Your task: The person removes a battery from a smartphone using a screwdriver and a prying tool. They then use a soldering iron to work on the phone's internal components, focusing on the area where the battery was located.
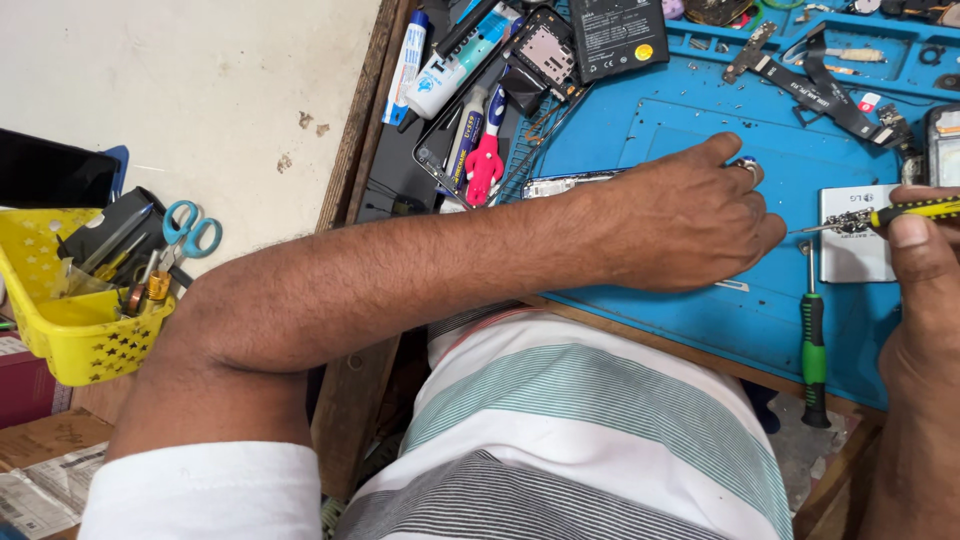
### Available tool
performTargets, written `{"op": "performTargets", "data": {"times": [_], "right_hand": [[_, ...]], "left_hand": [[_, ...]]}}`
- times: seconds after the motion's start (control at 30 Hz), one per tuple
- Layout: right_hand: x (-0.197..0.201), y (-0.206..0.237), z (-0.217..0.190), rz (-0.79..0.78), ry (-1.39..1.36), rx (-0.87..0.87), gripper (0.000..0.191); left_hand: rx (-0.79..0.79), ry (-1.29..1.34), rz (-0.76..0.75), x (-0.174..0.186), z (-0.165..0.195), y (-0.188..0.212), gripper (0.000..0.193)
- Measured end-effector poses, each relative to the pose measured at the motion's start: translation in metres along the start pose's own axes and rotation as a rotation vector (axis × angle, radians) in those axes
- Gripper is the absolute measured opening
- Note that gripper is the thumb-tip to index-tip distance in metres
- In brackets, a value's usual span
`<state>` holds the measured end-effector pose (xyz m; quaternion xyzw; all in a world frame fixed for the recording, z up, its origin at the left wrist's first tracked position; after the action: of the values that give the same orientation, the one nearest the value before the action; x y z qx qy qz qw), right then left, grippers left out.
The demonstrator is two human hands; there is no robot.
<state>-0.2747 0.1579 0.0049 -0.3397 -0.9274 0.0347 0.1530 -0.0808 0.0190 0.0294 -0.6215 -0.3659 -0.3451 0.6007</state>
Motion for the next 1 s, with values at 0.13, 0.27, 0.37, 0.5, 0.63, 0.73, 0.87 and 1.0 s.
{"op": "performTargets", "data": {"times": [0.13,0.27,0.37,0.5,0.63,0.73,0.87,1.0], "right_hand": [[0.002,-0.001,0.004,-0.004,-0.038,-0.02,0.024],[0.006,-0.005,0.011,-0.008,0.094,-0.058,0.026],[0.004,-0.005,0.011,-0.071,0.141,0.075,0.023],[-0.005,0.003,0.001,-0.074,0.248,0.062,0.021],[-0.012,0.016,-0.013,-0.077,0.101,0.068,0.016],[-0.016,0.02,-0.018,-0.091,0.146,0.132,0.016],[-0.021,0.02,-0.018,-0.096,0.146,0.163,0.015],[-0.023,0.019,-0.017,-0.055,0.158,0.03,0.019]], "left_hand": [[0.093,0.192,-0.029,0.006,-0.012,0.001,0.014],[0.3,0.526,-0.15,0.018,-0.031,0.012,0.017],[0.312,0.497,-0.054,0.025,-0.023,0.024,0.029],[0.38,0.515,0.034,0.027,-0.014,0.035,0.029],[0.437,0.424,0.033,0.023,-0.006,0.039,0.031],[0.477,0.379,0.079,0.021,-0.002,0.046,0.031],[0.506,0.395,0.153,0.017,0.0,0.055,0.034],[0.5,0.432,0.204,0.014,-0.001,0.06,0.03]]}}
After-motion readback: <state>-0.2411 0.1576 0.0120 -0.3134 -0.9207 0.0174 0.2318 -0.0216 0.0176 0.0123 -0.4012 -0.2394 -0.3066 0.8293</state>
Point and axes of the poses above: each hand's wrist, its own y-axis away from the middle knuckle, its own x-axis out of the back of the hand, z = x × y, the point moved 1 cm from there along -y, towards the middle knuckle, and after that the axes turned 13 degrees about z, right-handed, at the moved point
